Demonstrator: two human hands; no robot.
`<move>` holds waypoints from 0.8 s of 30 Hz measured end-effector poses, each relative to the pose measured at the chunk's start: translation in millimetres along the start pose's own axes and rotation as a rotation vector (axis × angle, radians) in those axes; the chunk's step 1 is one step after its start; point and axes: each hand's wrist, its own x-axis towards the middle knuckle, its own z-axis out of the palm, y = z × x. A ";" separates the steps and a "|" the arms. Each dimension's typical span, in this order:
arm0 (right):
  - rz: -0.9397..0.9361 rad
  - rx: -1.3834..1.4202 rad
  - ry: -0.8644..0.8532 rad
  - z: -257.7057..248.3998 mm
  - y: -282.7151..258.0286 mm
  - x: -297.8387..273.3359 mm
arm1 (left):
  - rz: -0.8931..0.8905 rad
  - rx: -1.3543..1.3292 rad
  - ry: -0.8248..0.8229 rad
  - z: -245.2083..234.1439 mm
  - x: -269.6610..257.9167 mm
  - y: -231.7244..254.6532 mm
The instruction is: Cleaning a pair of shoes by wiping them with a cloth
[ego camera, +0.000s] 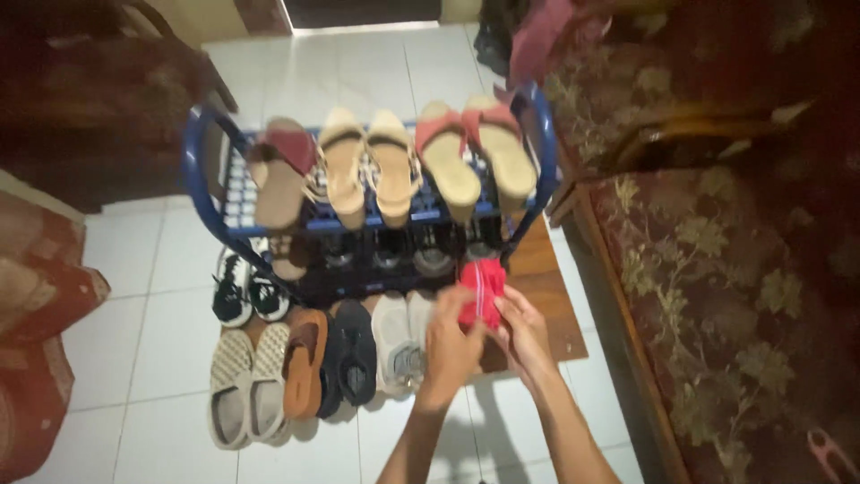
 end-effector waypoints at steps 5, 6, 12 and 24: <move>-0.045 0.049 -0.039 43.0 -65.6 -34.3 | -0.097 -0.172 -0.040 -11.3 19.4 60.5; -0.045 0.035 -0.033 47.9 -74.5 -39.6 | -0.095 -0.233 -0.028 -8.6 18.7 59.3; -0.143 -0.048 -0.061 73.3 -110.1 -42.6 | -0.345 -0.310 -0.012 -23.8 39.8 114.2; 0.000 0.139 -0.083 97.0 -136.3 -70.9 | -0.581 -0.870 0.200 -62.3 32.8 146.9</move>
